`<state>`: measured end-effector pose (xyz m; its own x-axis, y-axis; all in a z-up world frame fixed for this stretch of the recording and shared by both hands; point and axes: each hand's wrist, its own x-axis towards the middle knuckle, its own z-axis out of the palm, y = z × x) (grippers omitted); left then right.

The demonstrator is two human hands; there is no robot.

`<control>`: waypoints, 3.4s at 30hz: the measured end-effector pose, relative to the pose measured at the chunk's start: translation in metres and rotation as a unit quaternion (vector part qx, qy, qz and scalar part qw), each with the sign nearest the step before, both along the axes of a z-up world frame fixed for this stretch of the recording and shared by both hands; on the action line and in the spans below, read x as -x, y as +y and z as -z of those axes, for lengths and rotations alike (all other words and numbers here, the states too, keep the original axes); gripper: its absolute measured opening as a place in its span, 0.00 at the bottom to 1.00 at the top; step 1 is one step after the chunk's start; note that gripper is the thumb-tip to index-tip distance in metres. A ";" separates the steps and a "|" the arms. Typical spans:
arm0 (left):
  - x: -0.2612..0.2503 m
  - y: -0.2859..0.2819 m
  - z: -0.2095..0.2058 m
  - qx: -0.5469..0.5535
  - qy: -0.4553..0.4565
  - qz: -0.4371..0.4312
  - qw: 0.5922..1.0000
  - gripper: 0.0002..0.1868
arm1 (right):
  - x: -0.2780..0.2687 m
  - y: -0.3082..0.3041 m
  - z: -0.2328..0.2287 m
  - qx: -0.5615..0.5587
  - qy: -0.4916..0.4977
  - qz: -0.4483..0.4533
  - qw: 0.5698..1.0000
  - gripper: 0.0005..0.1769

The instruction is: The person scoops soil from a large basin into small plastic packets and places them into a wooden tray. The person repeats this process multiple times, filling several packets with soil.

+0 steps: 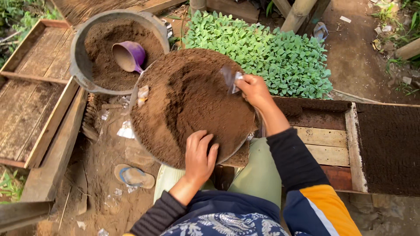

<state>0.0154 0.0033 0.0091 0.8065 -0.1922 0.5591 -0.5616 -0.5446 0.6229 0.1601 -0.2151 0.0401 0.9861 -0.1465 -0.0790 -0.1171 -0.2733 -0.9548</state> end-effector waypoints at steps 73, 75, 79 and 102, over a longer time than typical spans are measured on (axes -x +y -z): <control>-0.075 -0.002 -0.007 0.120 0.305 0.009 0.945 0.07 | 0.061 0.118 -0.046 -0.406 -0.079 0.158 0.897 0.18; -0.079 -0.004 0.008 0.120 0.317 0.008 0.941 0.09 | 0.061 0.108 -0.028 -0.387 -0.084 0.130 0.909 0.19; -0.082 -0.006 0.022 0.148 0.360 0.006 0.921 0.17 | 0.082 0.116 -0.054 -0.228 -0.126 0.025 0.965 0.19; -0.090 0.010 -0.046 0.566 0.502 0.010 0.654 0.22 | 0.063 0.089 -0.059 0.034 -0.073 -0.184 0.980 0.18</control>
<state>0.1051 0.0135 0.0549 0.8796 -0.1305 -0.4575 0.4407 0.5859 0.6801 0.0973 -0.1258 0.0993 0.9733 0.2202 0.0646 0.1378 -0.3357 -0.9318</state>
